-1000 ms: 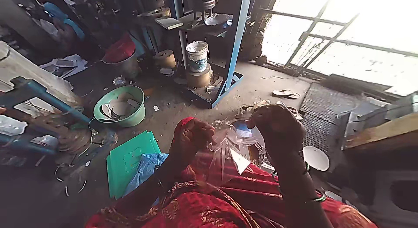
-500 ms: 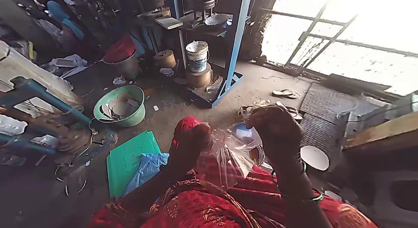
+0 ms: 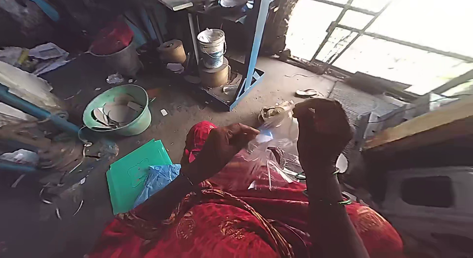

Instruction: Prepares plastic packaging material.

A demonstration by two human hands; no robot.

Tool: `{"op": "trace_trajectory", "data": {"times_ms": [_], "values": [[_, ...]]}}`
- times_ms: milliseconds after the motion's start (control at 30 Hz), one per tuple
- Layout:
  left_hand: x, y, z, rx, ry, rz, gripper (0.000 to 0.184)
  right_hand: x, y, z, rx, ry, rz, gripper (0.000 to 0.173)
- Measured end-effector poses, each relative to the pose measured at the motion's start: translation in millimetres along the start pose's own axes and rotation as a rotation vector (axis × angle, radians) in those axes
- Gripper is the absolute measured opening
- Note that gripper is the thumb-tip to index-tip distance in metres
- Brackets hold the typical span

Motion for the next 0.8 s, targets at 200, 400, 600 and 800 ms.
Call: {"op": "trace_trajectory", "data": {"times_ms": [200,400,600,800], "values": [[-17.4,-0.8,-4.9,-0.038,0.035,0.155,0.011,-3.7,-2.9,-1.0,0.093,-0.026,-0.017,0.033],[-24.0,7.3,-3.2,-0.08,0.101,0.276,0.018,8.2,3.5,-34.7,0.05,-0.078,-0.12,0.016],[-24.7,8.3,6.1,-0.212,0.075,0.352,0.036,31.8,52.0,-12.6,-0.298,0.163,-0.291,0.021],[-19.6,14.9,-0.2,-0.02,0.202,0.211,0.024,35.0,48.7,2.0,-0.311,0.255,-0.136,0.032]]}}
Point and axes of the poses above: each hand's wrist, its own x-axis away from the middle knuckle, its own y-axis out of the palm, z = x × y, the point moved 9 cm from there along -x, towards the middle knuckle, and after that the axes turned 11 degrees about -y, right-handed, at the moved point
